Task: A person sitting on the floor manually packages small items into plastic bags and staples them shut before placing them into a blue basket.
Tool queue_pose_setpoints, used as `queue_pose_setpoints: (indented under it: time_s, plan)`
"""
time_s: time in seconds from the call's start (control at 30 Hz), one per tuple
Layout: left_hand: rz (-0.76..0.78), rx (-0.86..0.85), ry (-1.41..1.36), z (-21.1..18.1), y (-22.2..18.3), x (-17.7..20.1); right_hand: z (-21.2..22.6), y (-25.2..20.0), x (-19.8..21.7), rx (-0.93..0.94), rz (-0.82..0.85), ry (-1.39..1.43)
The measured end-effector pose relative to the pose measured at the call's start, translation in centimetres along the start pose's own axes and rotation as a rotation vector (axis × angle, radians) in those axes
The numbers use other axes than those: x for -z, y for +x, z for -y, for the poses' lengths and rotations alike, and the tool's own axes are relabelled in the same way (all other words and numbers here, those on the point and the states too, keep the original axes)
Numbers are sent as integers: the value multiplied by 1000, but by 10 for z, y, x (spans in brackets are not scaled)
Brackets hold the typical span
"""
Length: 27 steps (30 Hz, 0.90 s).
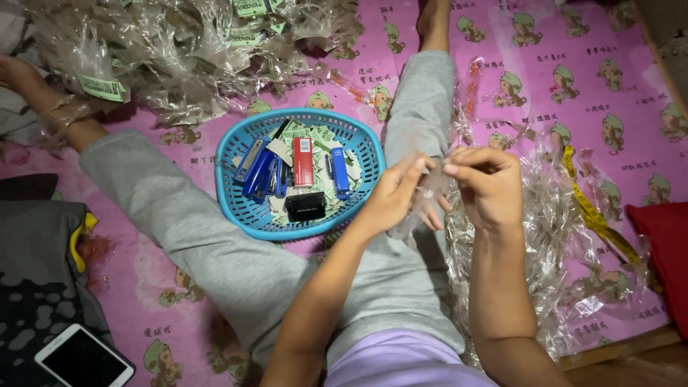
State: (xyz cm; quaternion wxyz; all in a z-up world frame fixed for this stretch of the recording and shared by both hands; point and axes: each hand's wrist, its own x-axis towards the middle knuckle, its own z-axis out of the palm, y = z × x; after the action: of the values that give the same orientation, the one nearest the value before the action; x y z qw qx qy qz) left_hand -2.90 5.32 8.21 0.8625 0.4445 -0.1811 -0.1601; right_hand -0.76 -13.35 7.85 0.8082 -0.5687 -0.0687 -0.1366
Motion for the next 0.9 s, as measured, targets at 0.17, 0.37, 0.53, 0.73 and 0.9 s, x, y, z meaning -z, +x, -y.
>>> queue_pose_setpoints:
  time_s: [0.17,0.37,0.53,0.73,0.9]
  plan:
    - [252,133,-84,14,4,15,18,10,-17,30,123,-140]
    - [243,88,-10,11,4,15,25,7,-31,-95,-57,-86]
    - [53,-85,347,3,4,19,5,13,-13,-64,-102,-29]
    - [229,116,-108,18,3,37,21,13,-43,-108,124,23]
    - [-11,-52,393,46,-7,92,10,22,-64,-191,-13,-59]
